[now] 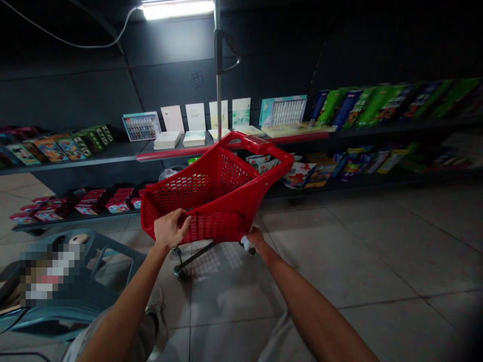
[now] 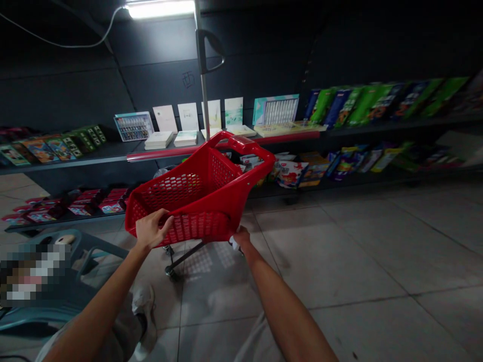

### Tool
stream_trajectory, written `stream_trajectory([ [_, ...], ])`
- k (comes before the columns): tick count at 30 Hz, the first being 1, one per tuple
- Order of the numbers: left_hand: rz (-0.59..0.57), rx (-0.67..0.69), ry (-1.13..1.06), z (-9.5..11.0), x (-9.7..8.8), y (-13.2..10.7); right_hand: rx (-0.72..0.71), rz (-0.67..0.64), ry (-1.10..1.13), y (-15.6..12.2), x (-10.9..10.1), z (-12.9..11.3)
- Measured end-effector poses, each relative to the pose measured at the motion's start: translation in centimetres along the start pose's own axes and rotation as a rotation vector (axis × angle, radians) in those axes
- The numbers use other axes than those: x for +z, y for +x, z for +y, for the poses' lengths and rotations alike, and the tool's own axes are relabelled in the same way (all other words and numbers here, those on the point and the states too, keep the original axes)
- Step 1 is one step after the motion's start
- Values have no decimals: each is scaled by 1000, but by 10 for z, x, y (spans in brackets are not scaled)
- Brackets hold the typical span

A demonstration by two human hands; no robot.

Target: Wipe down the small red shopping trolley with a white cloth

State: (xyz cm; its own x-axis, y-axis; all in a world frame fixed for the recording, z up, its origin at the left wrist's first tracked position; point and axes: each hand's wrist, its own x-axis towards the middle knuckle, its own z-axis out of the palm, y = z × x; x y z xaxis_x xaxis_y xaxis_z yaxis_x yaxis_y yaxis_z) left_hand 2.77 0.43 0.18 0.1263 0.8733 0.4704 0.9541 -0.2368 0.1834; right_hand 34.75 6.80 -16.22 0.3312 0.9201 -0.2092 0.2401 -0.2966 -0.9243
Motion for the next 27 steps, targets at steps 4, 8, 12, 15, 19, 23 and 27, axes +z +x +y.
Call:
stream_trajectory([
  [4,75,-11,2,-20,2,8,-11,-78,138,12,-3,-22],
  [8,153,-52,-29,-32,3,14,-163,-30,546,19,-15,-59],
  [12,140,-147,-87,-35,1,17,-227,50,890,9,-27,-94],
  [15,119,-193,-115,-34,-2,17,-233,75,987,-6,-34,-111],
  [19,105,-209,-128,-35,-6,16,-230,44,1012,-21,-39,-121],
  [23,126,-170,-160,-40,-6,15,-255,43,996,-30,-40,-120],
  [27,168,-171,-161,-46,1,13,-349,26,895,-37,-39,-113],
])
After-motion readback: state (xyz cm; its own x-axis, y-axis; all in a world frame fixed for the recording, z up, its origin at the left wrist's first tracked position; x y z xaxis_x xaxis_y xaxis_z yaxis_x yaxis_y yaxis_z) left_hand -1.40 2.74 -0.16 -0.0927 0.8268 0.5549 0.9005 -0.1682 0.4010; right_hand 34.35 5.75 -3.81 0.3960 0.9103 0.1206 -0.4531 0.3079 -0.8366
